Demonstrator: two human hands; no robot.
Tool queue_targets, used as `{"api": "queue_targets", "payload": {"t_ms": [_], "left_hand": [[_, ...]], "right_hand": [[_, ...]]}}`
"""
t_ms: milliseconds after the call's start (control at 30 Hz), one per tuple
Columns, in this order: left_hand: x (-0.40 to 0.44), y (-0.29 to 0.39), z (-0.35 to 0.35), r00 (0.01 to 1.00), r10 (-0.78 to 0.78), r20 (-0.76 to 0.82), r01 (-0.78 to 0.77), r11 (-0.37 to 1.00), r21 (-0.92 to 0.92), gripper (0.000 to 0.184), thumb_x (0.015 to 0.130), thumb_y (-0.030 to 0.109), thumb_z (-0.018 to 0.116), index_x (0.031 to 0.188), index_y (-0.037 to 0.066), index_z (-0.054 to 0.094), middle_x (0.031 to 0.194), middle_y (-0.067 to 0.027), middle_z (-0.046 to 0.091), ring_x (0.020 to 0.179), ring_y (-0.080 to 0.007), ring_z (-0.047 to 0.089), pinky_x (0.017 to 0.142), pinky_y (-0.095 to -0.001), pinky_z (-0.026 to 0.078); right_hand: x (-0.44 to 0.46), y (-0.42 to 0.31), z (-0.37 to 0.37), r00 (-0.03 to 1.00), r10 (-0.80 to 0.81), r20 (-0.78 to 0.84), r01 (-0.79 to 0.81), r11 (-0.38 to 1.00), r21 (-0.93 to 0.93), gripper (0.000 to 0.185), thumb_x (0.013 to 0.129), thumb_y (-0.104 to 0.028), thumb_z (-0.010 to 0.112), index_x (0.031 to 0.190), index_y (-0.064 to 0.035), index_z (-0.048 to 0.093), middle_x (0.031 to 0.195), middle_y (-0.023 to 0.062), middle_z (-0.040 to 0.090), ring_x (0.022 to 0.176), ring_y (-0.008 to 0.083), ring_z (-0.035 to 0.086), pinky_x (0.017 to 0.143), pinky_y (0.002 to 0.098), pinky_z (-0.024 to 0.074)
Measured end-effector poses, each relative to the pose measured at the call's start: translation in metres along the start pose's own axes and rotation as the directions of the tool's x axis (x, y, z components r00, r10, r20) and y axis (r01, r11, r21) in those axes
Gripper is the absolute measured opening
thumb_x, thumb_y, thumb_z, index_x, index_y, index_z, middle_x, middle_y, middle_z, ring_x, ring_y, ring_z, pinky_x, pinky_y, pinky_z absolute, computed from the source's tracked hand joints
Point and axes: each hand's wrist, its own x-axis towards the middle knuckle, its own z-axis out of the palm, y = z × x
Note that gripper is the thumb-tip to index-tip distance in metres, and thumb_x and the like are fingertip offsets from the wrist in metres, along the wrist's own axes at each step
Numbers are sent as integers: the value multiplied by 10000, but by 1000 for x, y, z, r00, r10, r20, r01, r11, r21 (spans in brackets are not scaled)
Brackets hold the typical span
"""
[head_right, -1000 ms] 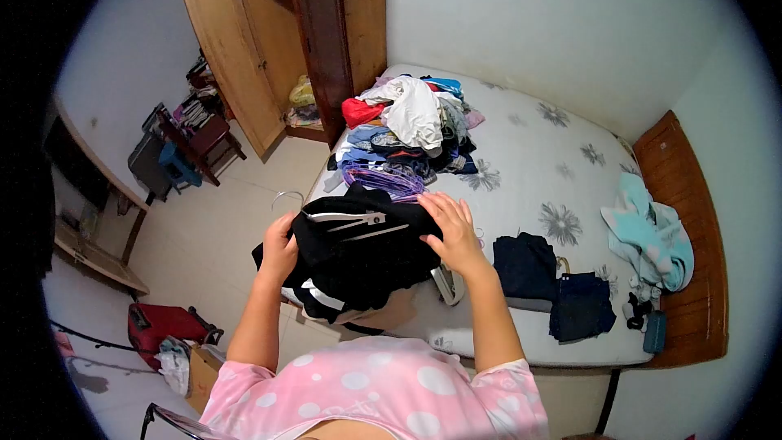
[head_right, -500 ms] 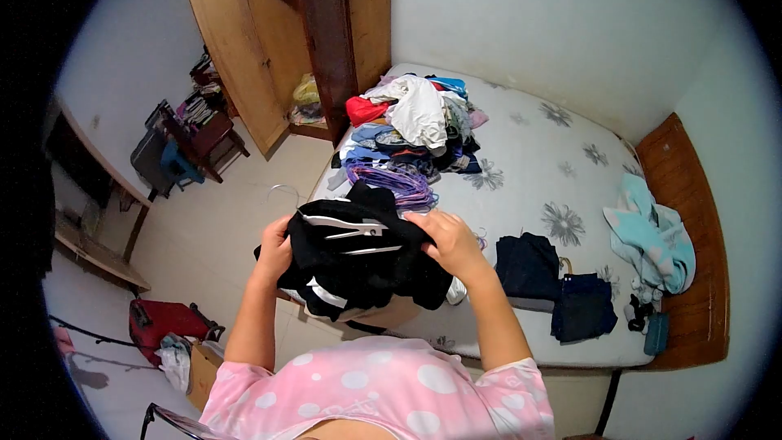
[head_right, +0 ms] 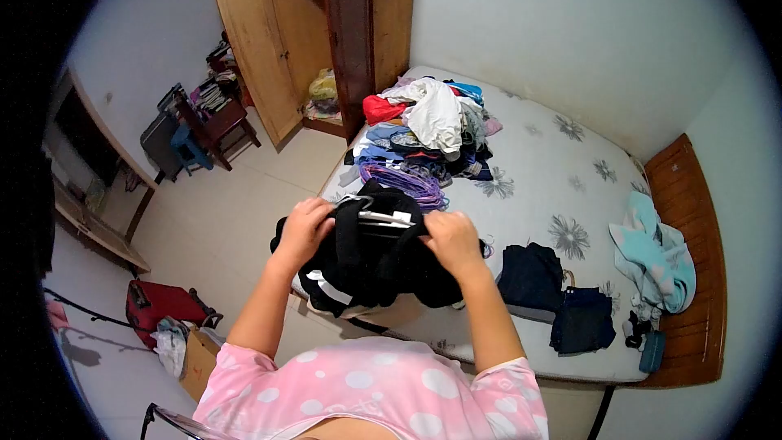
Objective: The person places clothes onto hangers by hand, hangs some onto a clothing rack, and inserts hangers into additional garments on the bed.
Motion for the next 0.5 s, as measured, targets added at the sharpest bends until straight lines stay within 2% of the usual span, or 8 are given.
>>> {"api": "queue_targets", "payload": {"t_ms": [33,67,167,267,367,433,467,500], "left_hand": [[-4,-11,0,999,22,-41,-20,999,32,172,782,96,662,944,41,639,917,-102,620,905,-311,584,787,-395,453],[-10,-25,-1,997,-42,-62,44,998,36,209,796,129,673,985,45,642,920,-102,627,900,-306,585,785,-391,451],[-14,-43,-6,994,-6,-109,5,1000,-4,309,801,160,683,1095,77,633,998,-113,618,918,-332,578,820,-395,450],[-13,-34,-2,986,-164,-34,154,967,-202,402,802,162,705,1181,88,593,1074,-122,619,981,-304,595,878,-383,454],[-25,-58,29,894,-437,99,403,688,-604,509,781,158,739,1242,68,541,1146,-131,615,1062,-247,589,932,-354,446],[-43,-83,69,876,-422,235,457,563,-688,569,760,141,761,1262,34,516,1195,-135,598,1099,-205,568,952,-325,438],[-47,-82,83,843,-384,378,535,509,-675,625,737,144,781,1273,0,494,1189,-132,603,1103,-226,570,970,-333,429],[-51,-76,100,846,-350,403,533,503,-680,681,718,185,805,1276,-30,478,1205,-161,586,1123,-254,556,989,-344,417]], "right_hand": [[-1,5,-8,1000,6,-27,-6,1000,8,239,670,-148,734,770,-49,541,766,103,594,743,319,580,659,415,421],[-5,12,-14,999,38,-24,-37,999,22,226,679,-148,726,768,-47,545,755,106,591,740,323,577,657,417,416],[-12,17,-25,993,118,-29,-116,991,60,194,702,-144,706,761,-40,554,723,121,584,719,341,562,647,413,404],[-20,13,-27,978,207,-22,-206,978,40,185,711,-144,698,768,-37,558,732,132,595,706,358,554,647,416,409],[-38,20,-33,962,257,-93,-256,966,16,177,708,-141,698,790,-39,579,749,131,606,708,366,553,652,425,419],[-57,20,-49,930,338,-145,-342,940,-6,199,679,-130,708,826,-35,612,763,142,617,724,376,562,659,436,439],[-70,24,-55,907,387,-164,-387,921,28,206,673,-121,706,839,-32,621,766,147,619,727,374,565,664,432,444],[-85,28,-61,882,436,-179,-433,899,60,216,666,-112,704,851,-29,630,769,151,622,729,372,568,669,428,449]]}}
